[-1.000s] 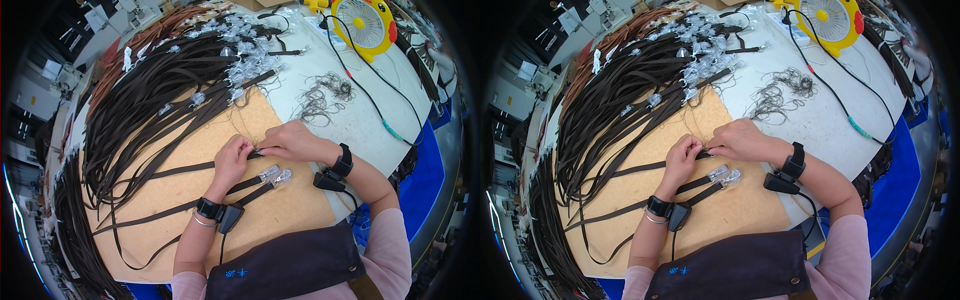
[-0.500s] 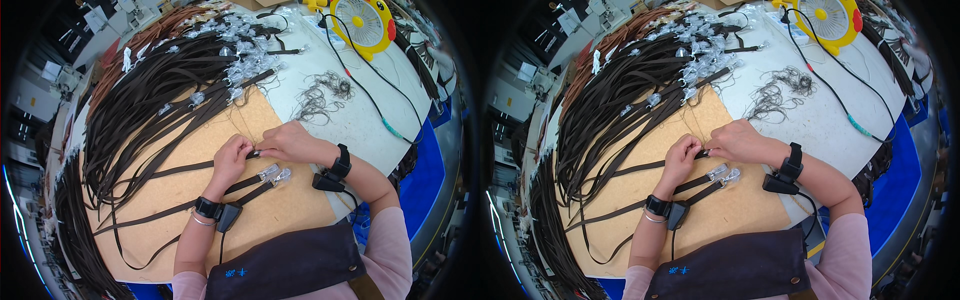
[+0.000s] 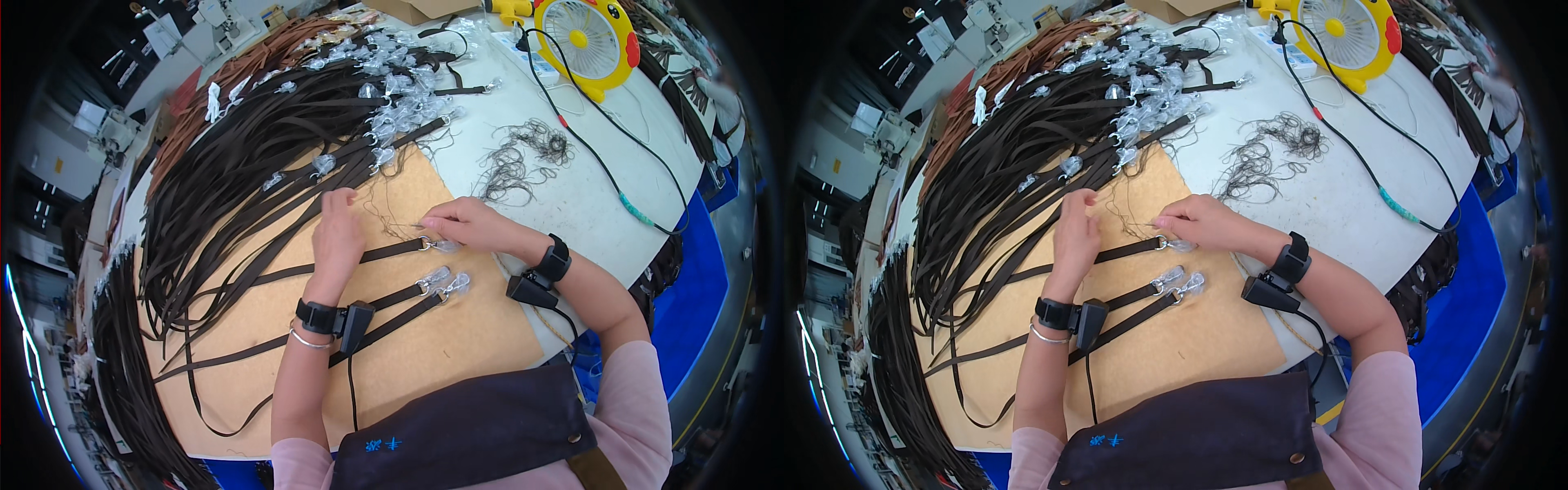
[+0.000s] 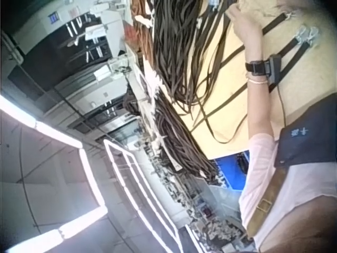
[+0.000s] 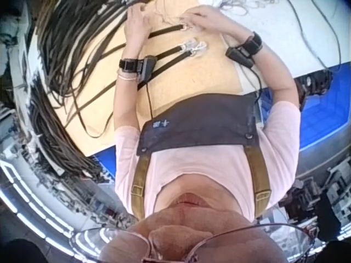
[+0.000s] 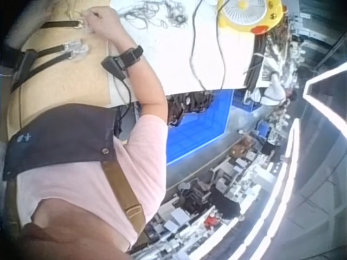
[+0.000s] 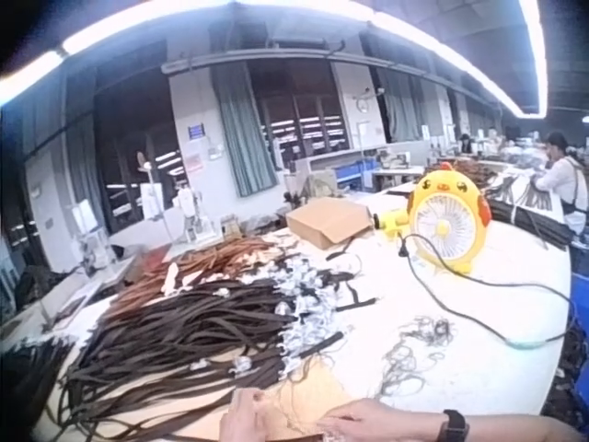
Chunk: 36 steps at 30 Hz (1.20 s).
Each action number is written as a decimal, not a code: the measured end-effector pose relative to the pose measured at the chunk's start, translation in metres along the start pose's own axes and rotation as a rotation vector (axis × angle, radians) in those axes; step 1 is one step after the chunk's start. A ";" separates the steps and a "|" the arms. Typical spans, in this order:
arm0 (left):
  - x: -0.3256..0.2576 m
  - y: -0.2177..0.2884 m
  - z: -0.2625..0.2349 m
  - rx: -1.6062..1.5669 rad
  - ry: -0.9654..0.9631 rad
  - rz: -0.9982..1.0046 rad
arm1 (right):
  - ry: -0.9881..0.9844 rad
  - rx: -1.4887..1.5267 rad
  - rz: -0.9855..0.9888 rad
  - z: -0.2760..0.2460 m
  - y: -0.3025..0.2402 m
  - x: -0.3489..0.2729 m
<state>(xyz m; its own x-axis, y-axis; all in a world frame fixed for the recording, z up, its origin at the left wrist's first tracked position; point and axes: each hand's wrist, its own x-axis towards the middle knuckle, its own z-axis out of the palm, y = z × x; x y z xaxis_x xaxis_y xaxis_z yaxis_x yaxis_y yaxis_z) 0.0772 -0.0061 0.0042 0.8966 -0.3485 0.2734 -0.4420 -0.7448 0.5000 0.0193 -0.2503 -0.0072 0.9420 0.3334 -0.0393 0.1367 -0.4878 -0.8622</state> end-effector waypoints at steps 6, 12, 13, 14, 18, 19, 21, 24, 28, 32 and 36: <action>-0.036 0.023 -0.025 -0.131 0.004 0.130 | 0.440 -0.513 0.037 -0.018 -0.009 -0.005; -0.036 0.019 0.005 -0.200 -0.145 0.114 | 0.164 -0.537 -0.080 -0.004 -0.035 -0.006; -0.033 0.017 0.008 -0.211 -0.153 0.140 | 0.170 -0.541 -0.077 0.001 -0.033 -0.005; -0.033 0.016 0.009 -0.213 -0.154 0.145 | 0.134 -0.498 -0.085 0.007 -0.027 -0.002; -0.027 0.015 0.010 -0.295 -0.250 -0.013 | 0.056 -0.268 -0.101 0.008 -0.014 0.006; -0.027 0.015 0.011 -0.308 -0.249 0.004 | 0.047 -0.126 -0.111 0.008 -0.008 0.008; -0.027 0.016 0.013 -0.244 -0.213 0.061 | 0.029 -0.076 -0.061 0.006 -0.004 0.011; -0.018 0.004 0.014 0.034 -0.086 0.115 | 0.070 -0.117 0.004 0.008 -0.006 0.011; -0.003 -0.038 -0.023 0.539 0.107 0.037 | 0.255 -0.236 0.033 -0.006 0.006 0.008; -0.021 -0.003 -0.031 0.280 0.090 0.151 | 0.516 -0.760 0.182 -0.031 0.021 0.007; -0.041 0.030 -0.009 0.027 -0.176 0.256 | 0.546 -0.676 0.115 -0.036 -0.003 0.005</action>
<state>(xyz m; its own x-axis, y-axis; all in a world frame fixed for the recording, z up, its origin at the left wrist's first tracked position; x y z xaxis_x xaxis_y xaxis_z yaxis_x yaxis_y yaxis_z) 0.0272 -0.0087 0.0153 0.7485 -0.6181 0.2400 -0.6553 -0.6341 0.4105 0.0347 -0.2762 0.0132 0.9526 -0.0953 0.2890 0.0216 -0.9262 -0.3765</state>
